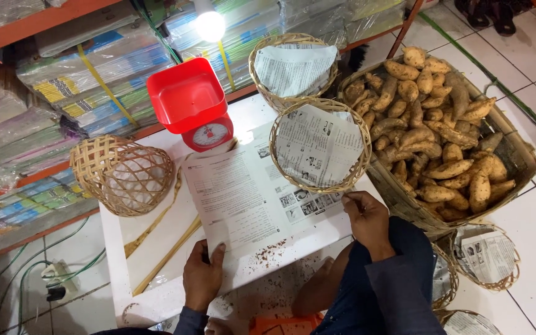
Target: Inspecting and wrapping sweet potatoes in newspaper before placing them into woven baskets.
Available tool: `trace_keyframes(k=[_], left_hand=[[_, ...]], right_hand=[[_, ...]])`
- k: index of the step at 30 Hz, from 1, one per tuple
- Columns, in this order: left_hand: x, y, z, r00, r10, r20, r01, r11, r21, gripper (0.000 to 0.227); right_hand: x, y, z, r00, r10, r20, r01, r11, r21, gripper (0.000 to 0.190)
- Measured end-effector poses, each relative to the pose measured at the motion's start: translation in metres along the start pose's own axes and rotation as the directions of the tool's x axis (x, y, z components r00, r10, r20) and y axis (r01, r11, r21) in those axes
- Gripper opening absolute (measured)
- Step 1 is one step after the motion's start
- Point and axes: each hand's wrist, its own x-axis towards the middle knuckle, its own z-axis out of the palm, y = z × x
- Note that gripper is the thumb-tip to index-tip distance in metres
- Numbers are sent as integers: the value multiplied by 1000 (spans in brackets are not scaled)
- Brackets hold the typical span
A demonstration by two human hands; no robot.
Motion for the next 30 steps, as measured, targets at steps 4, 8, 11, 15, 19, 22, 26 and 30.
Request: trace_keyframes(k=[4, 8, 11, 15, 19, 22, 26, 30], left_hand=[[0, -1, -3, 999, 33, 10, -32, 994, -102, 44], [4, -5, -1, 999, 39, 8, -39, 997, -62, 46], [4, -7, -2, 998, 64, 8, -63, 994, -90, 56], [1, -2, -5, 998, 68, 19, -66, 994, -92, 59], [0, 0, -5, 998, 51, 39, -50, 999, -16, 59], [3, -1, -4, 999, 40, 37, -41, 999, 31, 60], [4, -5, -1, 997, 68, 21, -68, 997, 27, 57], [3, -5, 0, 999, 54, 8, -54, 999, 5, 51]], right_hand=[[-3, -16, 1, 999, 53, -12, -53, 998, -32, 17], [-3, -19, -1, 1000, -4, -27, 5, 1000, 20, 14], [-10, -47, -26, 909, -346, -231, 332, 938, -99, 9], [-13, -26, -87, 755, -490, -435, 491, 863, -120, 12], [-43, 27, -140, 684, -346, -642, 309, 935, -175, 16], [-71, 102, -172, 703, -335, -627, 177, 937, -302, 16], [-109, 189, -201, 893, 35, -449, -375, 609, -699, 42], [-120, 289, -203, 928, 221, -300, -369, 439, -819, 64]])
